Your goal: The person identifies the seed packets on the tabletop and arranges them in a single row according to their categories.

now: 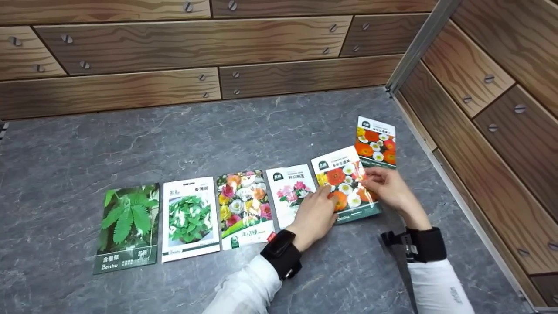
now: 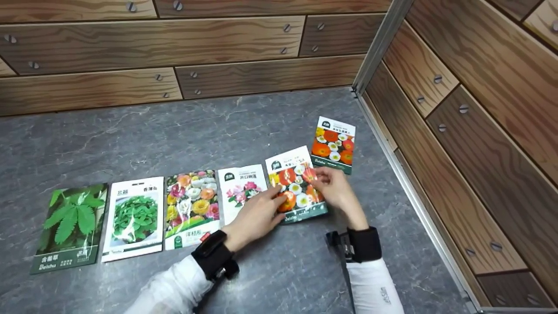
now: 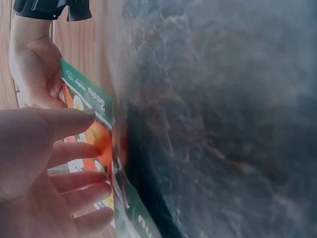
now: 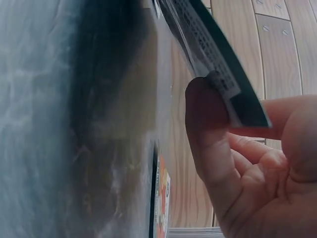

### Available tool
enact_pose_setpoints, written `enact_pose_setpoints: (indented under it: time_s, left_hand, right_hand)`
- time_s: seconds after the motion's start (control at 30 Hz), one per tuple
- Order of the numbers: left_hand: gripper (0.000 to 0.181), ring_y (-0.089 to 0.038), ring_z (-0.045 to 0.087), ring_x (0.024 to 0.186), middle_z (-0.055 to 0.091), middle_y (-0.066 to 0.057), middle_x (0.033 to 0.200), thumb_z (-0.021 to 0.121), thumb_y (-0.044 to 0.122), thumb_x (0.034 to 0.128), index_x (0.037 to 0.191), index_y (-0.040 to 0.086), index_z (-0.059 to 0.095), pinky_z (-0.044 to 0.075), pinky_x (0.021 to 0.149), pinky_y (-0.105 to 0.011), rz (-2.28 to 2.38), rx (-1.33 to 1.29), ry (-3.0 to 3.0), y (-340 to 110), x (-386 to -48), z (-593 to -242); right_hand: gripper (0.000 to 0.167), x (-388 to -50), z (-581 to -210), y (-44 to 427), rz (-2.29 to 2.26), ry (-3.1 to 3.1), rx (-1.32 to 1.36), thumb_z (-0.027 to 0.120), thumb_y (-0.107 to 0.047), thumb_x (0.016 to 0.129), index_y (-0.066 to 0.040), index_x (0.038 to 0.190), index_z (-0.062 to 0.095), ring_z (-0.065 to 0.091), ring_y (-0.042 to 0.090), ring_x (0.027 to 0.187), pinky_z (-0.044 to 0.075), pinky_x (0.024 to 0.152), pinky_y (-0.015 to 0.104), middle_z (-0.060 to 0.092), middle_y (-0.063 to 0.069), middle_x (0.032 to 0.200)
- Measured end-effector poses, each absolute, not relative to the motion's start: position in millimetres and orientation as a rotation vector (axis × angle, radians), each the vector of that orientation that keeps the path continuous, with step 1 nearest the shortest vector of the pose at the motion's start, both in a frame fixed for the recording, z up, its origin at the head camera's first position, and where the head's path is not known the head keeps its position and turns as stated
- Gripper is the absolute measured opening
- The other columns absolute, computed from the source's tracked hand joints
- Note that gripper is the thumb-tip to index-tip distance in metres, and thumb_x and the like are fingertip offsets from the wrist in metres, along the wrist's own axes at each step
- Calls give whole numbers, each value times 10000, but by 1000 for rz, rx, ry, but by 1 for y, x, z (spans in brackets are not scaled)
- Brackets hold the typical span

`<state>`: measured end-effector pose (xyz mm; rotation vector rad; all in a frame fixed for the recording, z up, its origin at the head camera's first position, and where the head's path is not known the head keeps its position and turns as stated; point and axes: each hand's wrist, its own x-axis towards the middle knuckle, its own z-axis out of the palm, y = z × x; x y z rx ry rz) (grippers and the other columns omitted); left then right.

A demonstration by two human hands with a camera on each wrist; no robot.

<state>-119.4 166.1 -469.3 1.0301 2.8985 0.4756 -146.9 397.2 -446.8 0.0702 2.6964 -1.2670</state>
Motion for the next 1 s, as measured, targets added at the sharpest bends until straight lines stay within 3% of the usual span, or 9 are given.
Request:
enact_pose_setpoints:
  time_s: [0.17, 0.3, 0.57, 0.83, 1.0]
  left_hand:
    - [288, -232, 651, 1312, 676, -97, 1406, 710, 343, 1008, 1208, 143, 766, 575, 1044, -385, 439, 1026, 2924, 168, -120, -470]
    - [273, -246, 654, 1316, 687, -79, 1387, 716, 355, 1001, 1188, 163, 768, 562, 1073, -405, 428, 1018, 2926, 169, -121, -472]
    - [317, -254, 648, 1333, 683, -76, 1399, 777, 328, 952, 1221, 162, 754, 534, 1133, -432, 427, 1008, 2944, 169, -122, -476]
    - [263, -228, 656, 1282, 703, -56, 1332, 795, 340, 938, 1131, 162, 786, 534, 1124, -386, 399, 975, 2942, 169, -119, -475]
    - [275, -220, 649, 1286, 702, -55, 1329, 779, 366, 953, 1134, 159, 789, 545, 1105, -366, 359, 985, 2957, 170, -119, -475]
  right_hand:
    - [435, -148, -449, 396, -1170, 2723, 71, 644, -108, 1030, 141, 1381, 581, 620, -4, 851, 531, 727, 144, 723, 298, 1149]
    - [469, -147, -450, 394, -1064, 2771, 64, 674, -147, 1020, 119, 1395, 578, 624, 67, 839, 502, 688, 168, 720, 261, 1065]
    - [565, -143, -456, 387, -846, 2898, -34, 771, -189, 954, 118, 1390, 584, 735, 332, 895, 558, 729, 316, 748, 283, 1044]
    - [288, -143, -462, 383, -689, 2966, -133, 795, -158, 912, 52, 1080, 691, 553, 220, 761, 411, 691, 292, 600, 155, 889]
    - [378, -142, -462, 381, -663, 2980, -149, 790, -148, 919, 82, 1199, 682, 569, 242, 784, 432, 713, 321, 599, 165, 910]
